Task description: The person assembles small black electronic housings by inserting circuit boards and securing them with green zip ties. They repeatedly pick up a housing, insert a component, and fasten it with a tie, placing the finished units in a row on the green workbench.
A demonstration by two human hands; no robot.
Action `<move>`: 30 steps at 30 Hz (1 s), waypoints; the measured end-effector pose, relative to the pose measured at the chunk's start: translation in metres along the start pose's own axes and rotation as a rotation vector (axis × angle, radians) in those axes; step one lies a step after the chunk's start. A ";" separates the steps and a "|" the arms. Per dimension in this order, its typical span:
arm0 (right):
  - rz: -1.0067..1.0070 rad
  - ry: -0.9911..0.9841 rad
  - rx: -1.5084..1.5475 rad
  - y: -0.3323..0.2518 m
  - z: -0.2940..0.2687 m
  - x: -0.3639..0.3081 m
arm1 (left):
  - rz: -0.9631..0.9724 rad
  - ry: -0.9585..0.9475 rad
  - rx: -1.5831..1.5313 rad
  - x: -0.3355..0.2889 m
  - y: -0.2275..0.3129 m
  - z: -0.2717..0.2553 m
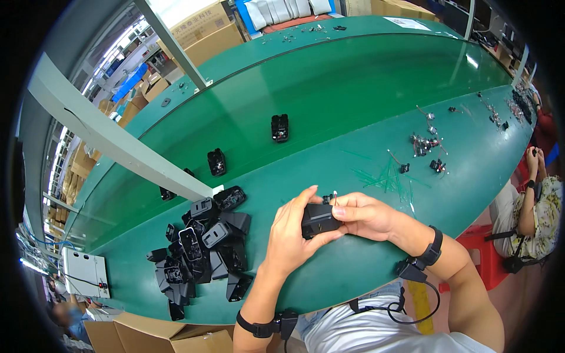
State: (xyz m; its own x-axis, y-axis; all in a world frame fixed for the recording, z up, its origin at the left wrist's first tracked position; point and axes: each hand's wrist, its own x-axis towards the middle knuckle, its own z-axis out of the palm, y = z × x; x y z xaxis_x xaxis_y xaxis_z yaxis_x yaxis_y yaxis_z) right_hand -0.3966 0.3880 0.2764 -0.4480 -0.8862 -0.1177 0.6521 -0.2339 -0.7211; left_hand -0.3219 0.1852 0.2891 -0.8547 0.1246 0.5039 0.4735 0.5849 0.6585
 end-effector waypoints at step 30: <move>-0.688 0.385 -2.026 -0.119 -0.072 0.124 | -0.120 0.059 0.120 -0.109 0.152 -0.124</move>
State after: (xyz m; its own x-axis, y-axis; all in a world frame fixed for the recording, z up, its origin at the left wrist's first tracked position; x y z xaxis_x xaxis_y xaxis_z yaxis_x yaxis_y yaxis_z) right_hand -0.5733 0.3347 0.2985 -0.5006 -0.7085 0.4974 -0.8619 0.4614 -0.2103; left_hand -0.1303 0.1609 0.4036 -0.8880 0.0025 0.4598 0.3365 0.6849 0.6463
